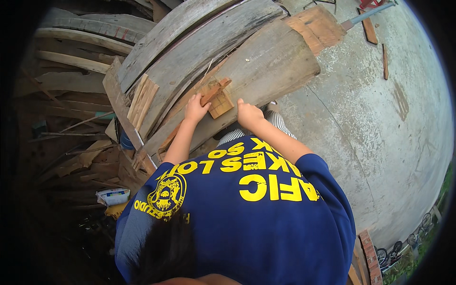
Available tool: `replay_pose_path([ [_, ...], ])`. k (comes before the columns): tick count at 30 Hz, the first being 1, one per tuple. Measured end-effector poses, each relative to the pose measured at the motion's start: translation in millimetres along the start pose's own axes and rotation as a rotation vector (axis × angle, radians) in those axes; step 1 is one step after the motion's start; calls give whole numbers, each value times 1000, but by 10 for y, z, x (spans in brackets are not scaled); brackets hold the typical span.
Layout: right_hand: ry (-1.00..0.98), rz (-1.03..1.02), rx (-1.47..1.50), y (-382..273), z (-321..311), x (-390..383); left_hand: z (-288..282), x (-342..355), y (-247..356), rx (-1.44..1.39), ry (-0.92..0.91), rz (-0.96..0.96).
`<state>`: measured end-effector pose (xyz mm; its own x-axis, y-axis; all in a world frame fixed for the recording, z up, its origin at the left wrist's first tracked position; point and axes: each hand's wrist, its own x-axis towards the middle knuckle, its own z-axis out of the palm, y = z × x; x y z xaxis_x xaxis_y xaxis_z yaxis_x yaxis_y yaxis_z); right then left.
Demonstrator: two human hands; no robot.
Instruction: Using a hand saw to cut through a piece of scrap lumber at a woodworking station.
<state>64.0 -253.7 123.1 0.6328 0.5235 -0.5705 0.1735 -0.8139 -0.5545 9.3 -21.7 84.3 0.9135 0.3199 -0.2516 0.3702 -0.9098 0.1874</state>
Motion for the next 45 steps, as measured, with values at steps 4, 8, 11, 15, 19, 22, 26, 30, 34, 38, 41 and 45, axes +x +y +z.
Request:
replay_pose_path([
  [4, -7, -39, 7, 6, 71, -9, 27, 183, 204, -7, -173, 3],
  [8, 10, -22, -18, 41, 84, -67, 143, 221, 175, 49, -123, 44],
  [11, 29, -14, -16, 51, 10, -183, 202, 180, 144, 118, -45, 111],
  [15, 0, 4, -45, -101, -158, -272, 298, 162, 110, 174, -8, 156],
  [19, -24, 47, -48, -165, -178, -124, 288, 243, 58, 130, -13, 156],
  [22, -33, 62, -28, -204, -123, 106, 264, 266, 54, 121, -39, 126],
  [26, -38, 55, 1, -282, -115, 182, 201, 276, 112, 129, -89, 88],
  [30, -97, 47, -26, -361, -292, -58, 181, 244, 95, 124, -85, 75],
  [34, -113, 99, -67, -368, -401, -171, 183, 260, 93, 128, -91, 110],
  [38, -69, 67, -63, -317, -311, 135, 196, 272, 96, 112, -86, 114],
  [41, 45, 23, -13, -178, -169, 369, 179, 292, 128, 95, -71, 134],
  [45, -16, 15, -66, -238, -217, 150, 216, 148, 50, 64, 43, 237],
])
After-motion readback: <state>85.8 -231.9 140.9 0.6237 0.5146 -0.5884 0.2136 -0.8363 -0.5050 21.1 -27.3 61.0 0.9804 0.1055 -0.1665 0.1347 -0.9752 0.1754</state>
